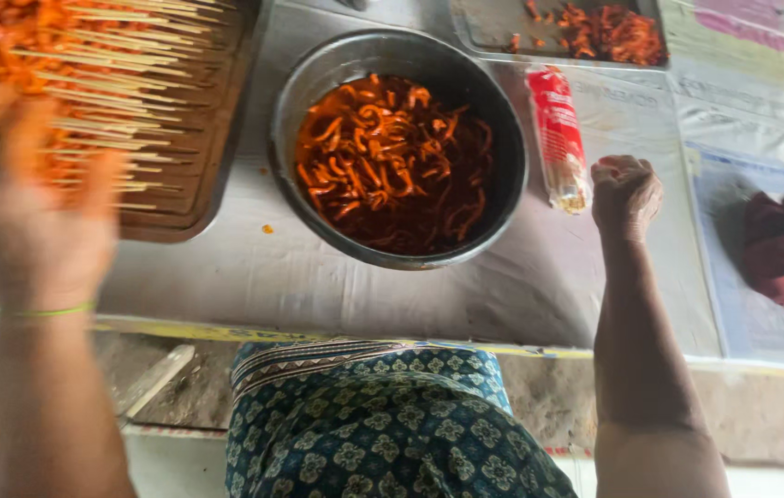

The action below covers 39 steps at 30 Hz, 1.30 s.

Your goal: The person threads orange-colored meat onto wooden skewers by hand and places the finished skewers onto a metal tray.

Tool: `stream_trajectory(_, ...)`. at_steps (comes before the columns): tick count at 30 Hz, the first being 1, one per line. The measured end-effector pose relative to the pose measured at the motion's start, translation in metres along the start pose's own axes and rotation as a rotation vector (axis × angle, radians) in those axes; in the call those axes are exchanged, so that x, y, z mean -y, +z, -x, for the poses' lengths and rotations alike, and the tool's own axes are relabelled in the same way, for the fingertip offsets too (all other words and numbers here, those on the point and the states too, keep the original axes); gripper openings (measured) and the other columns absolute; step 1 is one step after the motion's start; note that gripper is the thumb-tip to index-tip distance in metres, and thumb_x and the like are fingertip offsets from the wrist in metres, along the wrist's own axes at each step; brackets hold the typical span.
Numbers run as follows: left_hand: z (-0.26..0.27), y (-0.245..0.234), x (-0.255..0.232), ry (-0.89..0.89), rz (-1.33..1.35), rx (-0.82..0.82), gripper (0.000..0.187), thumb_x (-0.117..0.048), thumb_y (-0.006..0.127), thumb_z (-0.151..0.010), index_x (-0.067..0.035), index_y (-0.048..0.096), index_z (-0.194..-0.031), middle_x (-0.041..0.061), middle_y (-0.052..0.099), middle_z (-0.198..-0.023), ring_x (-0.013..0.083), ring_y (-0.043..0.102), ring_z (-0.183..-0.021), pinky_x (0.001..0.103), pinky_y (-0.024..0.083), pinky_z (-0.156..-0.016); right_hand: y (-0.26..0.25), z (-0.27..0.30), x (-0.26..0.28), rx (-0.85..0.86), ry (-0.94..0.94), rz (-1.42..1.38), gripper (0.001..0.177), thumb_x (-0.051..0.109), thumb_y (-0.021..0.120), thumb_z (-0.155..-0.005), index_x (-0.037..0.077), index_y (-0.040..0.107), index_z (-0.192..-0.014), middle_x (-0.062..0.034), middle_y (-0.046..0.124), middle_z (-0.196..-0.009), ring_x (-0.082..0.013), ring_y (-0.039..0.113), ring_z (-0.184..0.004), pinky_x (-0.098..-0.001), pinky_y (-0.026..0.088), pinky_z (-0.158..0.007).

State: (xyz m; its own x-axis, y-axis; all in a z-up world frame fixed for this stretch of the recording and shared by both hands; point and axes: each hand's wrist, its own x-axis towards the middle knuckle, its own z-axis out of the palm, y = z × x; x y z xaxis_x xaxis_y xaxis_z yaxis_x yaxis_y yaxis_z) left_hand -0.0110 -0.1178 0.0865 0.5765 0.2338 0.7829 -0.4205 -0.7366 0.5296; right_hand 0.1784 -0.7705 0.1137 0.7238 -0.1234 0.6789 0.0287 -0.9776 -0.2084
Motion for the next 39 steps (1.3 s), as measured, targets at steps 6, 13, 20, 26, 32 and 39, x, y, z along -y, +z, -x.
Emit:
stream_trajectory(6,-0.001,0.086,-0.081,0.126,0.144,0.103,0.041,-0.017,0.086,-0.082,-0.002,0.068,-0.116,0.016,0.067,-0.121,0.0356,0.067,-0.11,0.044,0.055,-0.094,0.026,-0.019,-0.002,0.03,-0.03,0.066,0.026,0.03,0.079,-0.083,0.012,0.08,-0.101,-0.0182,0.073,-0.103,-0.0373,0.068,-0.094,-0.0482,0.053,-0.086)
stream_trajectory(13,-0.027,0.165,-0.118,0.1,-0.03,0.428,0.019,-0.021,0.071,-0.084,-0.008,0.072,-0.099,0.015,0.069,-0.108,0.0332,0.068,-0.103,0.049,0.054,-0.09,-0.005,0.037,-0.014,0.07,-0.086,0.184,0.018,0.019,0.068,-0.086,0.014,0.082,-0.095,-0.0111,0.076,-0.098,-0.0318,0.072,-0.092,-0.0431,0.056,-0.089)
stream_trajectory(20,-0.029,0.169,-0.117,0.087,-0.155,0.58,0.016,-0.021,0.066,-0.09,-0.009,0.072,-0.098,0.012,0.067,-0.112,0.0282,0.067,-0.107,0.049,0.051,-0.096,0.0,0.049,0.002,0.205,0.015,0.156,0.029,0.038,0.079,-0.091,0.016,0.082,-0.109,-0.0118,0.078,-0.094,-0.0321,0.073,-0.087,-0.0444,0.053,-0.084)
stream_trajectory(26,-0.021,0.102,-0.083,0.016,-0.057,0.06,0.031,-0.027,0.076,-0.088,-0.007,0.07,-0.112,0.009,0.067,-0.119,0.0251,0.068,-0.095,0.038,0.057,-0.08,0.025,0.046,-0.001,0.148,-0.01,0.173,0.03,0.043,0.082,-0.095,0.013,0.081,-0.098,-0.0133,0.075,-0.085,-0.0303,0.071,-0.082,-0.0434,0.053,-0.084)
stream_trajectory(32,0.012,-0.007,0.032,-0.076,-0.254,-0.368,0.027,-0.013,0.074,-0.1,-0.007,0.064,-0.124,0.013,0.066,-0.121,0.0326,0.062,-0.115,0.043,0.05,-0.104,0.004,0.055,0.013,-0.105,-0.267,0.095,0.015,0.015,0.081,-0.088,0.009,0.078,-0.102,-0.0064,0.074,-0.095,-0.0213,0.071,-0.086,-0.0338,0.056,-0.081)
stream_trajectory(39,0.029,-0.049,0.159,-0.386,-0.357,-0.347,0.039,-0.02,0.067,-0.103,0.001,0.061,-0.135,0.021,0.065,-0.128,0.0387,0.061,-0.119,0.046,0.047,-0.104,-0.084,0.077,0.171,-0.076,-0.534,-0.344,0.013,-0.002,0.077,-0.098,0.0,0.073,-0.11,-0.0135,0.071,-0.099,-0.0184,0.07,-0.081,-0.0269,0.056,-0.074)
